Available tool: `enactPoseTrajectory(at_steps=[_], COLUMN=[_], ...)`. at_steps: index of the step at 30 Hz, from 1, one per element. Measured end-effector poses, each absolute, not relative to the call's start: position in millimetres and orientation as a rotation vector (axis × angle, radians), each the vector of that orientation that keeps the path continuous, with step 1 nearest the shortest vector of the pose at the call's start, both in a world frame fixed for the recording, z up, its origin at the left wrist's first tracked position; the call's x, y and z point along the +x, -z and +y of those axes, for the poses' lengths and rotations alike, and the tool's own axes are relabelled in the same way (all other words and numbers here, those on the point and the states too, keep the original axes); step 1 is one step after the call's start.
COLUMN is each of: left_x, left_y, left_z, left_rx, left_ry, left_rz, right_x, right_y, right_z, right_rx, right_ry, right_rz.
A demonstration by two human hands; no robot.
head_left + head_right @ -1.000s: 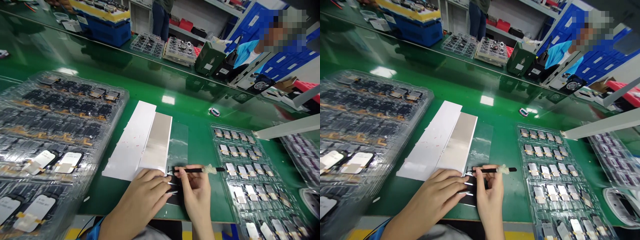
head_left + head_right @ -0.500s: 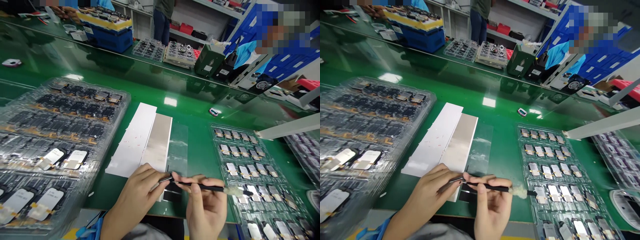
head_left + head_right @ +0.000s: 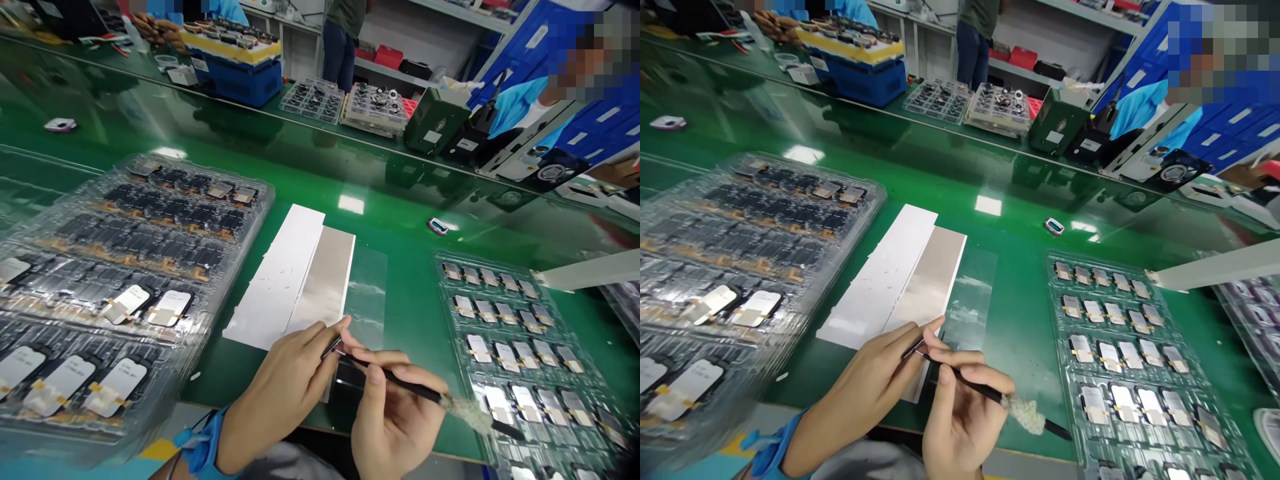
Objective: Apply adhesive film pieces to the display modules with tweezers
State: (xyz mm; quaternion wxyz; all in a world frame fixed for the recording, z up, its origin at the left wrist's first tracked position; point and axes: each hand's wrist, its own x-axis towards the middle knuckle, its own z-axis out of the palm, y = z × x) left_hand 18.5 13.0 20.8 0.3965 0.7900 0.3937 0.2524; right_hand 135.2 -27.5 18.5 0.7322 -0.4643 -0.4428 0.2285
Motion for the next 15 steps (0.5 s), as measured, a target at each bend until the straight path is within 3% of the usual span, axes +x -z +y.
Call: enactPoseTrajectory(at_steps=[15], left_x=[15.7], left_y=[-17.8], left_z=[9.8], left_rx=[1.951], left_ry=[-0.682], left_rz=[0.966], right_x=[134.7], right_y=[-13.6], right_z=[-24.1], right_rx=[-1.055], right_ry=[-0.484], right_rz=[-0.969])
